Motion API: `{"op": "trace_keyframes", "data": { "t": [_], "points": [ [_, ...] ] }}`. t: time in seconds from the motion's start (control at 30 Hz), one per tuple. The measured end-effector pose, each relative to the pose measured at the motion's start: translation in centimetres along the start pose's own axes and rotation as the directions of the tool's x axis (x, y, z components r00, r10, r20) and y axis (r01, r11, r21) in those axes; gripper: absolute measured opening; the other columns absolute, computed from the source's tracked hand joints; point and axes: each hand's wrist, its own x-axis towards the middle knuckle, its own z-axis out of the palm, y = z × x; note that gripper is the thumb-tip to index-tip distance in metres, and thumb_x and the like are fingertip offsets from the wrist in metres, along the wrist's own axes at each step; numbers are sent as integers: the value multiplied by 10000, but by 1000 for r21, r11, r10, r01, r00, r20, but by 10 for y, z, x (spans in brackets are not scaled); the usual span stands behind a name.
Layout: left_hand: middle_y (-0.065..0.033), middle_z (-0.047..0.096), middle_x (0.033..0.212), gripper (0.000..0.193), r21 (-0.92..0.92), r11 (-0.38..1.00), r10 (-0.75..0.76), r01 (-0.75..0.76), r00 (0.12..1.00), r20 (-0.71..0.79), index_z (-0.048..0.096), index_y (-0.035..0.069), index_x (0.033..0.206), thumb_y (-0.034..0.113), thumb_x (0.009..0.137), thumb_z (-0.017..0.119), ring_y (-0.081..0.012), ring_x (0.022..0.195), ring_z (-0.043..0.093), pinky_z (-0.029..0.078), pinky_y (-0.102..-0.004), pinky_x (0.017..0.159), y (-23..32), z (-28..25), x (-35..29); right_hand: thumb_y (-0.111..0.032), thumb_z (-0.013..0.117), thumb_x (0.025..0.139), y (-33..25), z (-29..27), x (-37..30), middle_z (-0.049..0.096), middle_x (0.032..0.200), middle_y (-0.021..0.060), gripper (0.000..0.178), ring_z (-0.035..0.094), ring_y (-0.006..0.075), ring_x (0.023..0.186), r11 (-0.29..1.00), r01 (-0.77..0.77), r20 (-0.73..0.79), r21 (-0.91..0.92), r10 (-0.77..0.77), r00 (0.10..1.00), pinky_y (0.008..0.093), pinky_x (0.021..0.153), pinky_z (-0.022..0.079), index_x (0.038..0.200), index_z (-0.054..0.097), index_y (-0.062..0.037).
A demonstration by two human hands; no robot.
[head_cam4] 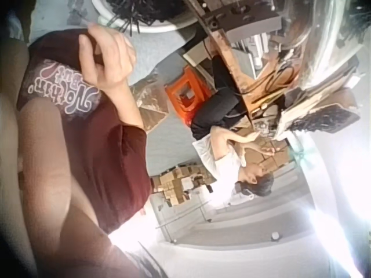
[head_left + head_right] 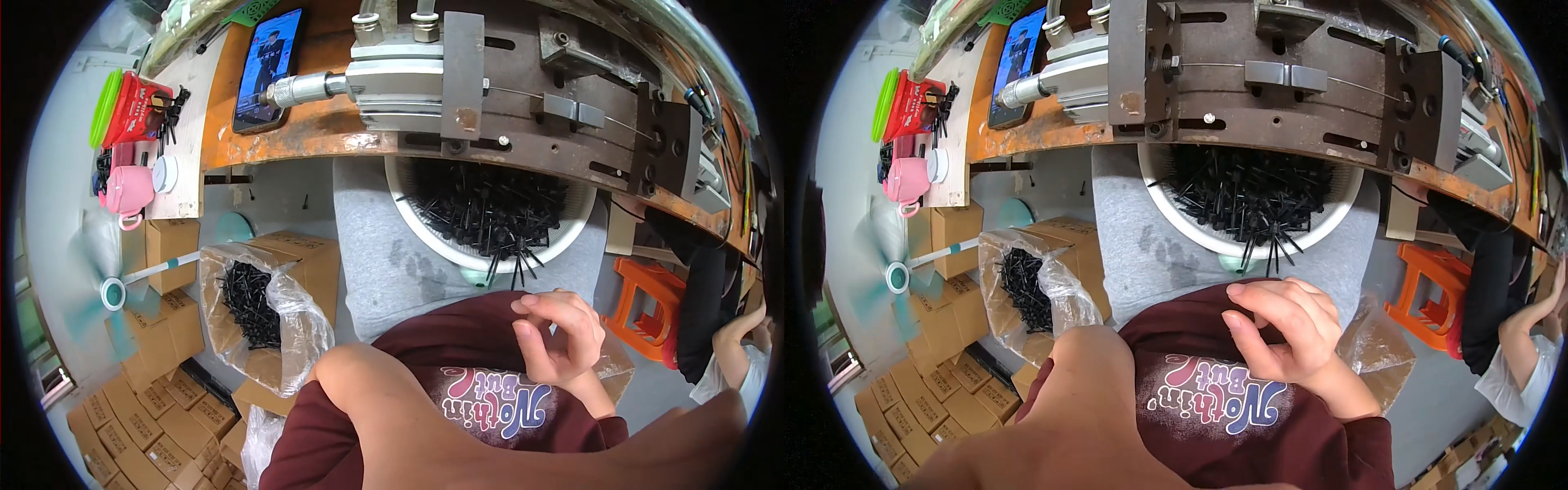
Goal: Manually assemble and secure components using a pneumatic clamping jig and cable ties.
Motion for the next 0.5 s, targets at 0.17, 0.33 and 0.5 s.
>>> {"op": "trace_keyframes", "data": {
  "t": [0.17,0.33,0.5],
  "points": [
    [-136,675,901,229,69,998,-8,9,1000,-21,658,-8,883,-111,762,494,-258,750,608,460,-351,667,14,2,-3,36,767,722,-3,-2,5,696,785,97,283,594,140,540,999,9,-41,-50,-11,999,252,515,473,983,659,31],
    [-138,673,913,251,371,924,-38,94,987,-157,655,-8,890,-122,767,469,-262,763,602,454,-358,678,53,-13,-26,29,756,736,3,-8,7,694,757,99,202,628,176,566,994,96,-49,-42,-98,994,275,503,469,924,680,28],
    [-96,696,827,221,839,473,4,267,952,-306,686,21,842,-107,743,535,-234,739,616,468,-342,641,89,-9,-39,-118,683,868,-1,-48,16,691,742,106,120,596,181,534,986,167,-186,-6,-166,969,285,480,437,827,648,-12]
  ]
}}
